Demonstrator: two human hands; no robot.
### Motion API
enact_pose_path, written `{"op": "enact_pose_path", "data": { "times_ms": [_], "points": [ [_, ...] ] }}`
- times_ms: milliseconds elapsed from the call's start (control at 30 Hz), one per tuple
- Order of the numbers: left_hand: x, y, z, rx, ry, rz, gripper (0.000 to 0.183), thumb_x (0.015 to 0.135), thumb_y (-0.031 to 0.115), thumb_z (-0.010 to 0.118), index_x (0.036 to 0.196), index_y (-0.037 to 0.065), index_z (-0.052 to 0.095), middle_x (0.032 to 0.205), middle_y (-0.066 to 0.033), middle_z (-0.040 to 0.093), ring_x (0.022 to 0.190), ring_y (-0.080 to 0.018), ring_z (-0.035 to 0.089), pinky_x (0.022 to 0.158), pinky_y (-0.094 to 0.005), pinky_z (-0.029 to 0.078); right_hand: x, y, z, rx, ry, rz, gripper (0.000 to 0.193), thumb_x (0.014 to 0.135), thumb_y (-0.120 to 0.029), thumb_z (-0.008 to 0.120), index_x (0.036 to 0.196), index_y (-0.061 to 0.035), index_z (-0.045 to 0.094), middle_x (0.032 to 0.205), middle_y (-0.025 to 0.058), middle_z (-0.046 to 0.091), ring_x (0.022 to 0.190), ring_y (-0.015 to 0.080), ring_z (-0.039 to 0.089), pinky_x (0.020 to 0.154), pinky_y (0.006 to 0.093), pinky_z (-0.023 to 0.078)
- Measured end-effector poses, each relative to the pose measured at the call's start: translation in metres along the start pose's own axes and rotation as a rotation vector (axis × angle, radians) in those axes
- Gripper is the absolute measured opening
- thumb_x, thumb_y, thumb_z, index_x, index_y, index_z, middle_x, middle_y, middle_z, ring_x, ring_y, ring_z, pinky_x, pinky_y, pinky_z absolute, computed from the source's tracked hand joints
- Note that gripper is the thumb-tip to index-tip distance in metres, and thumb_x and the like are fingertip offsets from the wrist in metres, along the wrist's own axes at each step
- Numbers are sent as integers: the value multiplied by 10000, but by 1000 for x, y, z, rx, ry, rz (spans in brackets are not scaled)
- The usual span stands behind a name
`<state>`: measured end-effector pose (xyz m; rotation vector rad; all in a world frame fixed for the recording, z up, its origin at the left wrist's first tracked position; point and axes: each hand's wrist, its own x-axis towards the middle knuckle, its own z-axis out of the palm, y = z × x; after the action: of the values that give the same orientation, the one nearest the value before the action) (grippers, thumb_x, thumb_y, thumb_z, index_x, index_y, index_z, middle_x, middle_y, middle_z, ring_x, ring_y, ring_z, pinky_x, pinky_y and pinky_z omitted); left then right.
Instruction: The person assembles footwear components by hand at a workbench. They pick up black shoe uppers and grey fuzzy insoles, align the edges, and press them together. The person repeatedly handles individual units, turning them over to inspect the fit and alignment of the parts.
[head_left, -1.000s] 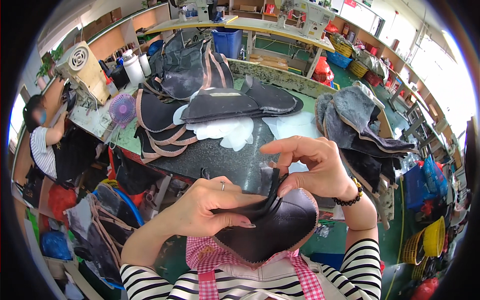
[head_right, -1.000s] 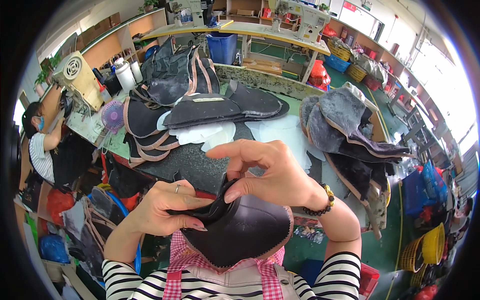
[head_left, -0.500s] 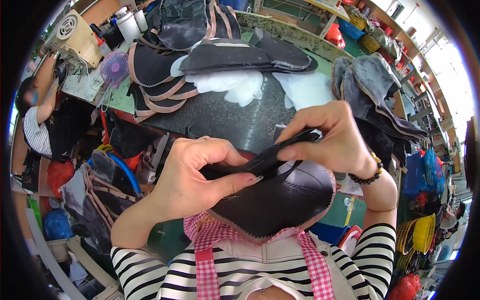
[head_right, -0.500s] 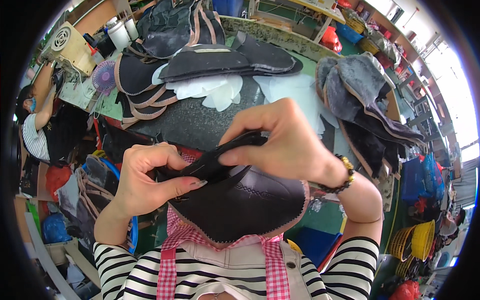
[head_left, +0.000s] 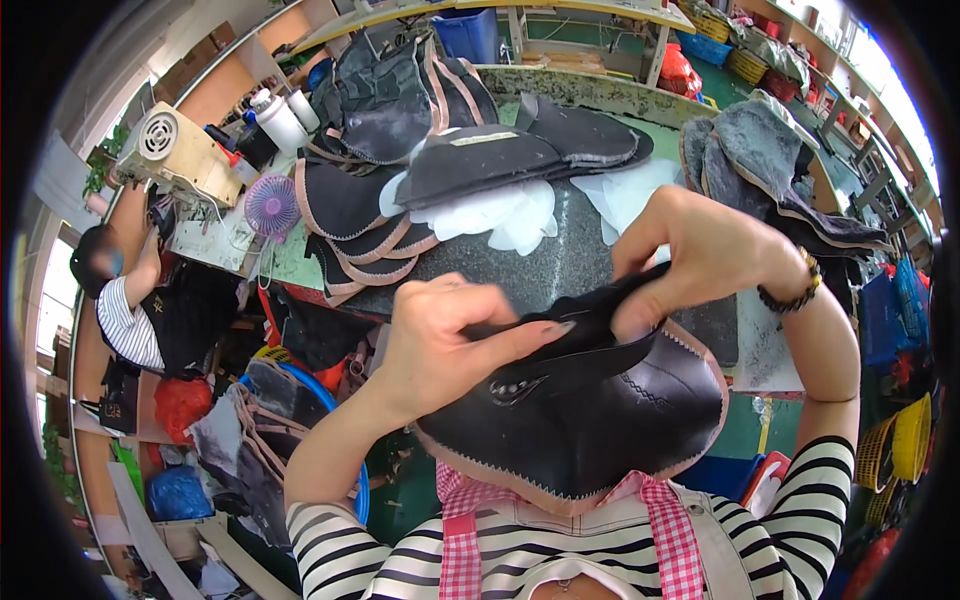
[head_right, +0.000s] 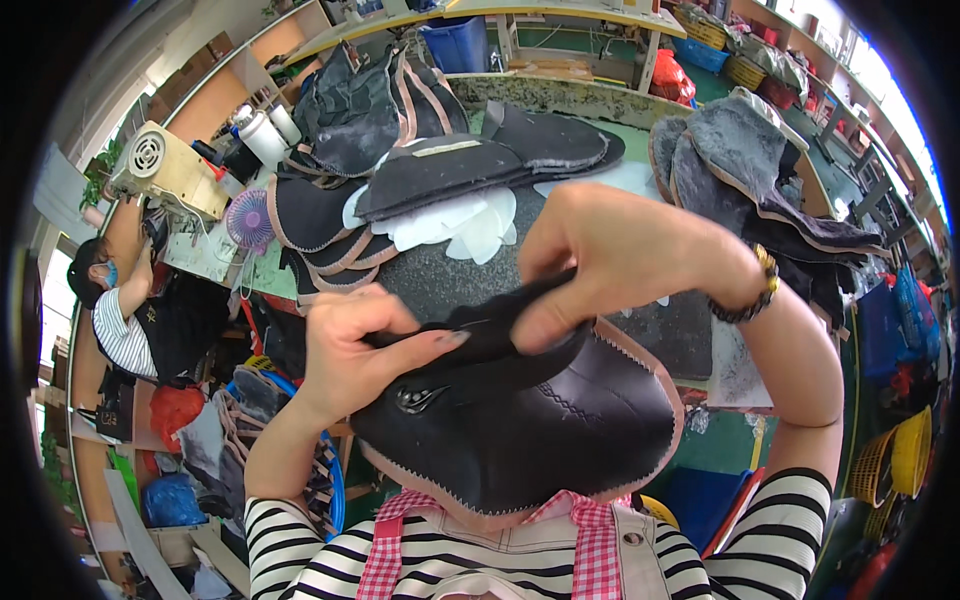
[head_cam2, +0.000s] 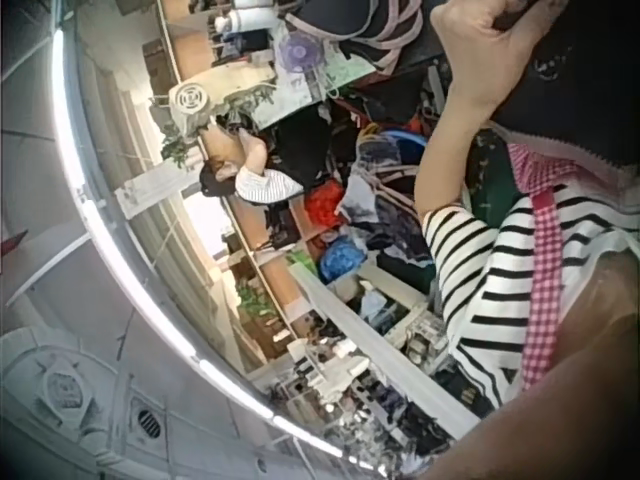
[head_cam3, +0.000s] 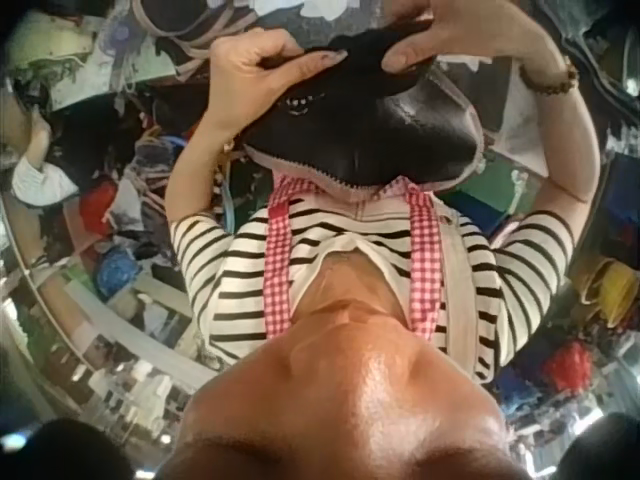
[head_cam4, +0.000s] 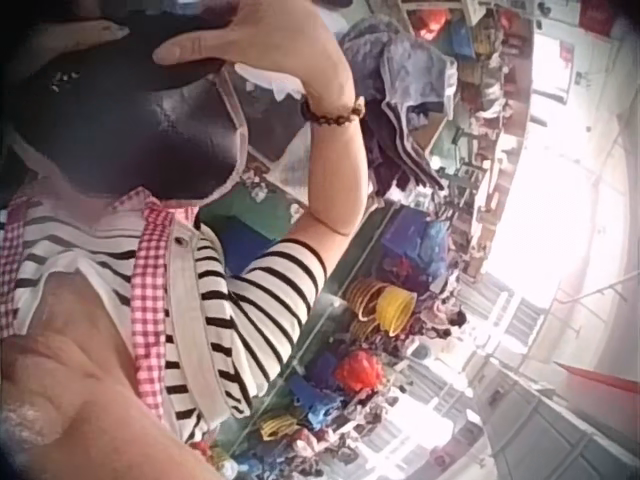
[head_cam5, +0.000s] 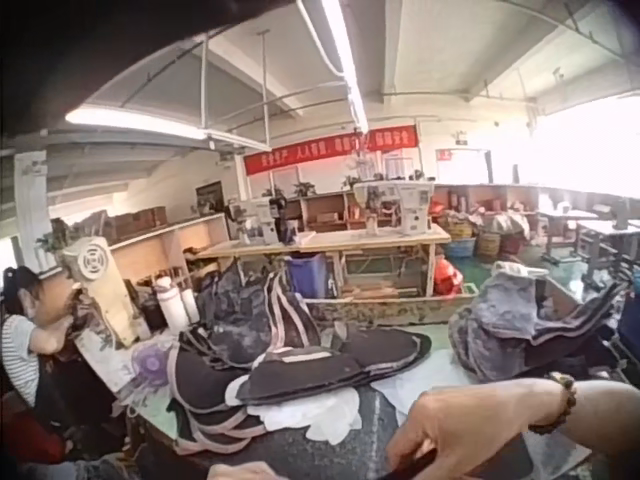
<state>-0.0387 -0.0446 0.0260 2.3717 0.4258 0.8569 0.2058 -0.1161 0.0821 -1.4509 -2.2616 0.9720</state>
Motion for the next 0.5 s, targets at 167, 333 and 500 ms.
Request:
{"op": "enact_pose_path", "data": {
  "times_ms": [167, 333, 500],
  "points": [
    [47, 0, -17, 316, 178, 499, 331, 591, 195, 884, 807, 59, 674, 783, -39, 652, 678, -163, 577, 696, -290, 422, 12, -9, 11, -115, 74, -207, 263, 704, -182, 789, 696, 11, 610, 582, 153, 560, 553, 345, 545, 511, 400, 410],
    [7, -51, -14, -630, 537, -162, 612, 847, 297, 702, 1300, 4, 415, 1248, -109, 516, 1159, -201, 496, 1002, -347, 387, -15, 11, 1, -305, 599, -320, 208, 684, -130, 785, 726, -10, 619, 607, 171, 552, 616, 378, 572, 520, 407, 430],
    [29, -27, 21, -927, 719, -180, 643, 738, 3, 763, 1239, 54, 362, 1196, -71, 493, 1097, -173, 509, 974, -333, 414, 9, 20, 18, -206, 472, -173, 224, 717, -140, 775, 872, -11, 678, 715, 180, 630, 639, 341, 623, 555, 398, 469]
  ]
}}
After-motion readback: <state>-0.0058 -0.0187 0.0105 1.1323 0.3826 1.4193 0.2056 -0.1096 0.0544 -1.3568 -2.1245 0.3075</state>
